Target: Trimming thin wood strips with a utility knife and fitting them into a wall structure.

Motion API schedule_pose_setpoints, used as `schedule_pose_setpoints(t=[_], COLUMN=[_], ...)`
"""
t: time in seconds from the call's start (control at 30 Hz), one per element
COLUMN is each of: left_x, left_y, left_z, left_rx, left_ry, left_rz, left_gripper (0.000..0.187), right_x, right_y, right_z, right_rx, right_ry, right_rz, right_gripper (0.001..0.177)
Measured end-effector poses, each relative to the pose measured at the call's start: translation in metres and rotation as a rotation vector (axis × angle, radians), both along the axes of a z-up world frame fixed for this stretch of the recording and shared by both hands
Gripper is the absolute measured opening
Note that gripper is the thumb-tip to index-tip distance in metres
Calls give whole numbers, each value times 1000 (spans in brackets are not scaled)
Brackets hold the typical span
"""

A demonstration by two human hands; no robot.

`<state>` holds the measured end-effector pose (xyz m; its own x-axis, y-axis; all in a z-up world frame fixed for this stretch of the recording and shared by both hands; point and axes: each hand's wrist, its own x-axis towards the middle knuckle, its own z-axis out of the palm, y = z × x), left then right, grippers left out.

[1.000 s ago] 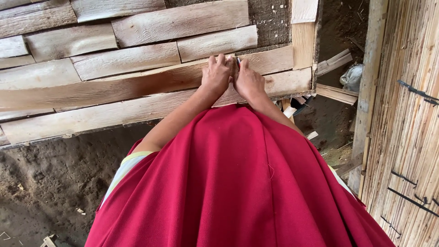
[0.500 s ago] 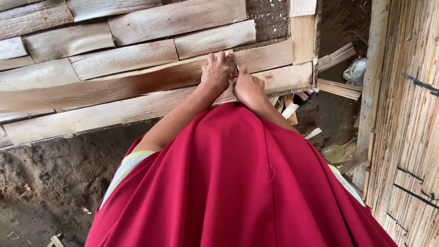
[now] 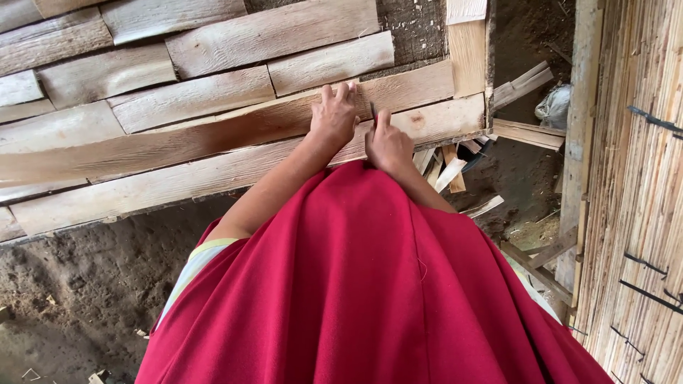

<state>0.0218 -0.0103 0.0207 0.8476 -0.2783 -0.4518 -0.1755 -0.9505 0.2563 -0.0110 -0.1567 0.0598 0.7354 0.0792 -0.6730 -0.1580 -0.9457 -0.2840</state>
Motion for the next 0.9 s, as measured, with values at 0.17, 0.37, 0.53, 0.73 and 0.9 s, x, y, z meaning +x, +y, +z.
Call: schedule_pose_setpoints(t=[0.17,0.37,0.53,0.73,0.9], left_x=[-3,-3,-2,1,1], left_y=[5,5,7,7,6], left_z=[-11,-21,-8,-13,-12], left_rx=[11,15,-2,-16,-7], left_ry=[-54,-60,-49,-67,-40], left_rz=[-44,-46,-38,-18,-15], left_gripper=[75,75,74,75,70], right_x=[27,38,39,49,63], right_y=[13,12,10,13,17], right_z=[-4,-24,-32,-22,-13], right_rx=[36,47,26,26,-9], right_ry=[-96,-115,-101,-77,76], right_rz=[52,86,94,94,91], right_gripper=[37,40,47,45,45])
